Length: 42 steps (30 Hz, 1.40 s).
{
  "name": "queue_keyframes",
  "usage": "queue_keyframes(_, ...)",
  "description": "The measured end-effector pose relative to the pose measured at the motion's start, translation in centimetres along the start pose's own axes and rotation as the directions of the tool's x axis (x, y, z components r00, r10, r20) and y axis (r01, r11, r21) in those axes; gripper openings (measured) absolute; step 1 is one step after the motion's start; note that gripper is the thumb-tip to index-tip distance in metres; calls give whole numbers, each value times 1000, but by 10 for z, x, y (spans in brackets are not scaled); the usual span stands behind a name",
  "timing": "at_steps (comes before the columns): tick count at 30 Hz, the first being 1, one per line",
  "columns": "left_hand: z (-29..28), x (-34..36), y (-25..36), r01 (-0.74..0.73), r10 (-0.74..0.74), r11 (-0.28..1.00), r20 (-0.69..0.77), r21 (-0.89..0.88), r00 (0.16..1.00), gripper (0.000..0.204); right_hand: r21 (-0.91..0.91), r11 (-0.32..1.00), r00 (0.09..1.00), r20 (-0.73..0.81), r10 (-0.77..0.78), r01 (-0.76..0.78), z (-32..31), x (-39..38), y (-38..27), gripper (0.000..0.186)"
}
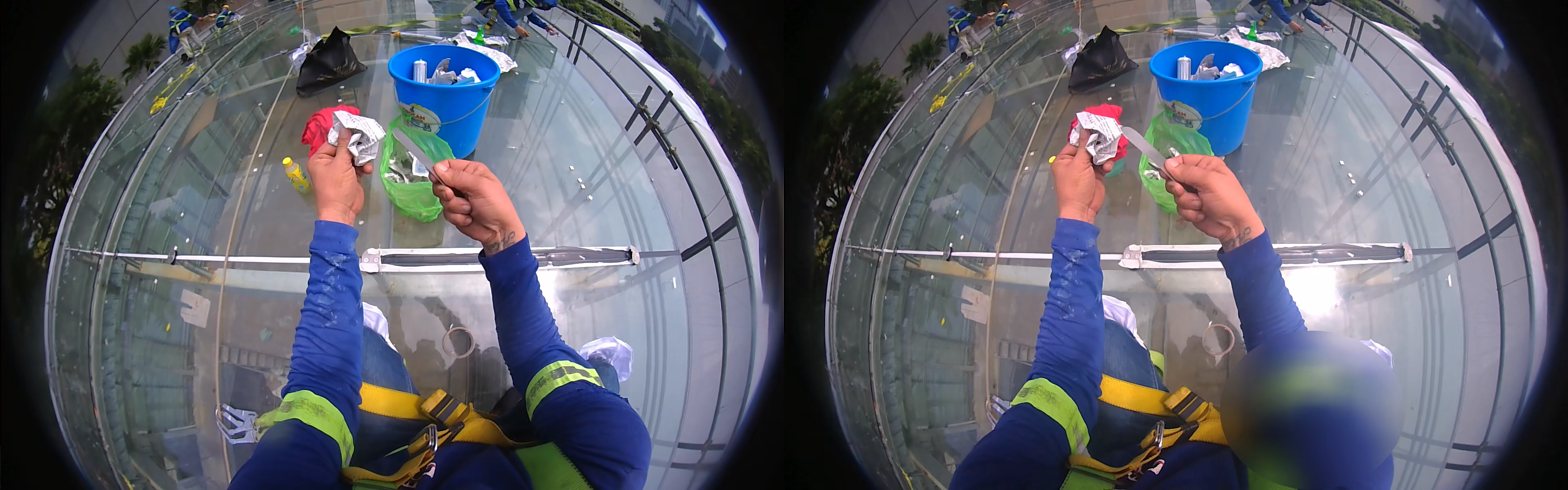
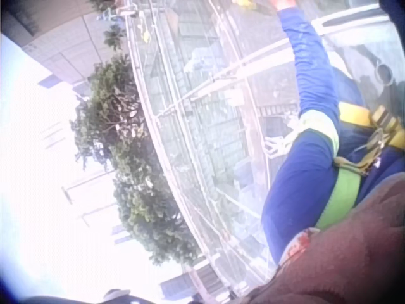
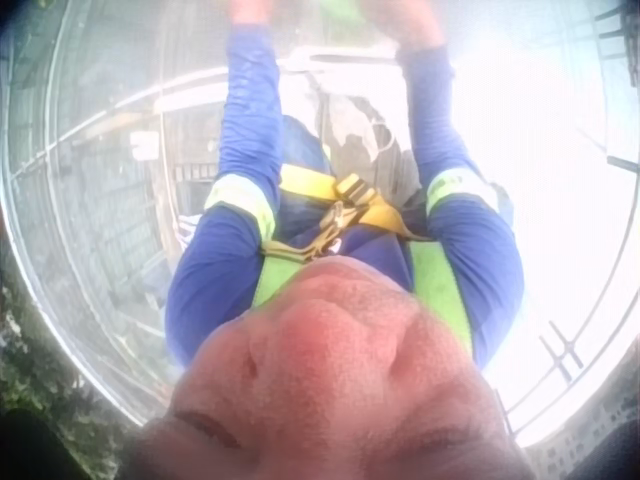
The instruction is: The person applies sealant to a glass roof seam using a manual caulking gun, then removes excess material with a scraper and wipes the area with a cloth.
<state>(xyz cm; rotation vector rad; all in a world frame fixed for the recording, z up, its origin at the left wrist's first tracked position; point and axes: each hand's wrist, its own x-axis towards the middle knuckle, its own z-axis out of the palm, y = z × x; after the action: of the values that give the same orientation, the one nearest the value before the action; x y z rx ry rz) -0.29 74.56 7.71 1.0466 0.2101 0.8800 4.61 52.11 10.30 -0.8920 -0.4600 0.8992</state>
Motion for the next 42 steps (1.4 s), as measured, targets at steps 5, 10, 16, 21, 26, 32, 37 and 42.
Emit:
queue_keyframes(5,31,-29,8,43,-17,995,256,-95,967,27,171,983,994,101,50,-67,-7,2,-2,15)
queue_keyframes(10,47,-46,13,128,-52,983,462,-135,885,15,220,969,985,151,84,-116,-10,9,0,19)
queue_keyframes(16,45,-41,-5,-75,45,995,404,59,914,10,18,999,998,-51,47,-46,6,6,10,31)
queue_keyframes(21,46,-42,-6,-87,44,985,272,149,961,8,-358,920,982,-34,-185,161,-5,11,19,38)
queue_keyframes(26,9,-8,9,-47,44,997,60,55,997,9,-118,993,993,121,-8,23,-15,7,11,35)
queue_keyframes(32,25,-29,26,37,-73,986,222,162,972,20,153,987,958,286,13,-59,-20,11,11,34)
queue_keyframes(37,31,-47,43,288,-252,957,553,22,794,28,143,987,973,229,40,-75,-20,9,15,33)
queue_keyframes(42,20,-40,26,41,-164,974,569,223,806,15,24,993,986,124,110,-114,-14,11,20,29)
